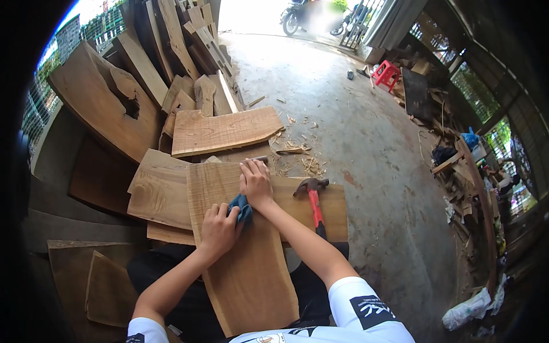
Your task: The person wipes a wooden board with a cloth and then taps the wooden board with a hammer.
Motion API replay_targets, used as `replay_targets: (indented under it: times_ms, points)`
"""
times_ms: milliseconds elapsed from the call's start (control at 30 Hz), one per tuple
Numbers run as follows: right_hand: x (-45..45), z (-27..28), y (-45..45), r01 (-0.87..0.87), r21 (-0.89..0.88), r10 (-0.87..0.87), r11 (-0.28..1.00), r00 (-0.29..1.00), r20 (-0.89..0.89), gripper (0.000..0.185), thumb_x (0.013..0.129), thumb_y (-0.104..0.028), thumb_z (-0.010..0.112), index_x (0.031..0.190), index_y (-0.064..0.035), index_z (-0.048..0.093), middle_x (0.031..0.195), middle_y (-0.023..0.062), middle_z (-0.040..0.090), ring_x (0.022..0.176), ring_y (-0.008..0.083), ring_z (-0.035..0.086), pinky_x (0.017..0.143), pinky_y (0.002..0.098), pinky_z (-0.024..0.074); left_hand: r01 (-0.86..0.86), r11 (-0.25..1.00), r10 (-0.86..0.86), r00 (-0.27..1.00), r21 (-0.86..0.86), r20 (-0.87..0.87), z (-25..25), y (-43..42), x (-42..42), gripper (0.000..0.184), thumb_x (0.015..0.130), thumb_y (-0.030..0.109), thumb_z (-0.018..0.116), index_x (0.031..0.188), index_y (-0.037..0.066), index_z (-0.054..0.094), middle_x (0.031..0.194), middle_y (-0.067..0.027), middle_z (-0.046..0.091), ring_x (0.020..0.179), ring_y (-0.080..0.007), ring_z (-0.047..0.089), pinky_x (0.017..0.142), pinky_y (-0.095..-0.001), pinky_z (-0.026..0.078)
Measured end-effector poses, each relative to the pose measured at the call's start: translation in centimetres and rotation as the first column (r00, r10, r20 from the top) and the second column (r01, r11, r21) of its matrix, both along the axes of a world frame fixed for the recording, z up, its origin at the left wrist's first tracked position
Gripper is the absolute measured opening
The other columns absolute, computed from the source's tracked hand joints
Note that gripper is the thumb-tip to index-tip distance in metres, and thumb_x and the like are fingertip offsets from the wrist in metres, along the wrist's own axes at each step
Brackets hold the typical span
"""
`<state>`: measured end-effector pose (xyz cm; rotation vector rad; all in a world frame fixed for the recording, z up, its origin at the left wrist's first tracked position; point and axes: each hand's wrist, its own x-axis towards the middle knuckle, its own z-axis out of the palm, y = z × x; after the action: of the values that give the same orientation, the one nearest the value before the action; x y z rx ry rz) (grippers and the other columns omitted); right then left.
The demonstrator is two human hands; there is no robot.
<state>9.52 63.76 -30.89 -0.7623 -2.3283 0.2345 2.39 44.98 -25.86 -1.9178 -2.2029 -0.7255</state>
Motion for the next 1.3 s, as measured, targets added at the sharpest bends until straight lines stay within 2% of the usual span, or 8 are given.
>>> replay_targets:
  times_ms: [133, 233, 367, 533, 733, 967, 1100, 1300]
  points:
    - [0.0, 0.7, -0.4, 0.001, -0.021, -0.001, 1.000, 1.000, -0.003, 0.038, 0.092, -0.018, 0.058, 0.126, -0.0038, 0.067, 0.135, 0.0165, 0.061, 0.131, 0.0348, 0.051, 0.115, 0.0484, 0.0352, -0.053, 0.995, 0.058, 0.997, 0.079, -0.058, -0.6, 3.5, -4.4, 0.059, 0.083, 0.022, 0.076, 0.136, 0.014, 0.051, 0.098, -0.0135, 0.060, 0.093, -0.0325, 0.060, 0.079, -0.0445, 0.049]
    - [-0.1, 1.2, -0.7, 0.015, 0.013, -0.015, 1.000, 0.999, 0.031, 0.037, 0.093, -0.017, 0.056, 0.126, -0.0034, 0.067, 0.136, 0.0172, 0.061, 0.130, 0.0359, 0.051, 0.114, 0.0488, 0.0360, -0.310, 0.938, 0.321, 0.946, 0.155, -0.051, -0.5, 6.9, -7.8, 0.045, 0.085, 0.023, 0.073, 0.126, 0.015, 0.059, 0.095, -0.0122, 0.061, 0.091, -0.0304, 0.061, 0.077, -0.0426, 0.050]
    - [0.0, 1.2, -0.8, 0.012, 0.027, -0.013, 1.000, 1.000, 0.026, 0.038, 0.093, -0.016, 0.056, 0.127, -0.0033, 0.066, 0.136, 0.0176, 0.061, 0.129, 0.0361, 0.052, 0.113, 0.0487, 0.0370, -0.252, 0.965, 0.255, 0.966, 0.069, -0.044, -0.5, 5.5, -4.5, 0.026, 0.083, 0.022, 0.073, 0.106, 0.012, 0.064, 0.094, -0.0126, 0.061, 0.090, -0.0305, 0.061, 0.076, -0.0427, 0.050]
    - [-0.2, 1.0, -0.9, 0.014, -0.022, -0.013, 1.000, 0.999, 0.032, 0.040, 0.091, -0.016, 0.057, 0.129, -0.0033, 0.065, 0.138, 0.0175, 0.059, 0.132, 0.0358, 0.049, 0.116, 0.0501, 0.0334, -0.071, 0.997, 0.072, 0.996, 0.027, -0.048, -0.3, 3.4, -4.6, 0.027, 0.082, 0.022, 0.074, 0.105, 0.012, 0.065, 0.092, -0.0134, 0.061, 0.090, -0.0317, 0.062, 0.076, -0.0433, 0.051]
    - [-0.4, 0.7, -0.9, 0.031, -0.007, -0.031, 1.000, 0.999, 0.010, 0.040, 0.089, -0.015, 0.058, 0.126, -0.0035, 0.066, 0.137, 0.0175, 0.059, 0.132, 0.0355, 0.050, 0.117, 0.0492, 0.0336, -0.485, 0.874, 0.486, 0.872, 0.028, -0.049, -0.2, 9.9, -8.3, 0.024, 0.089, 0.031, 0.071, 0.104, 0.012, 0.067, 0.093, -0.0133, 0.065, 0.092, -0.0316, 0.064, 0.079, -0.0430, 0.053]
    - [0.2, 0.5, -0.9, 0.022, -0.008, -0.022, 1.000, 1.000, 0.000, 0.042, 0.085, -0.013, 0.058, 0.126, -0.0036, 0.066, 0.138, 0.0182, 0.059, 0.132, 0.0378, 0.049, 0.117, 0.0502, 0.0336, -0.083, 0.996, 0.081, 0.992, -0.019, -0.092, -0.4, 4.1, -4.5, 0.027, 0.084, 0.027, 0.073, 0.104, 0.011, 0.065, 0.094, -0.0152, 0.061, 0.091, -0.0330, 0.062, 0.077, -0.0438, 0.052]
    - [-0.4, 0.7, -1.0, 0.010, -0.026, -0.010, 1.000, 1.000, 0.007, 0.042, 0.085, -0.010, 0.058, 0.126, -0.0035, 0.066, 0.139, 0.0175, 0.059, 0.133, 0.0357, 0.049, 0.117, 0.0496, 0.0338, -0.503, 0.864, 0.503, 0.854, 0.034, -0.132, -0.3, 9.8, -10.5, 0.027, 0.089, 0.028, 0.072, 0.105, 0.007, 0.064, 0.098, -0.0146, 0.063, 0.093, -0.0322, 0.064, 0.077, -0.0434, 0.054]
    - [-0.3, 0.6, -1.0, 0.038, -0.052, -0.038, 0.998, 0.999, 0.006, 0.043, 0.086, -0.009, 0.056, 0.127, -0.0029, 0.064, 0.140, 0.0179, 0.059, 0.134, 0.0369, 0.049, 0.117, 0.0492, 0.0348, -0.331, 0.939, 0.328, 0.944, -0.095, -0.045, -0.1, 6.6, -3.9, 0.032, 0.087, 0.028, 0.072, 0.111, 0.009, 0.061, 0.098, -0.0174, 0.063, 0.091, -0.0353, 0.066, 0.078, -0.0463, 0.055]
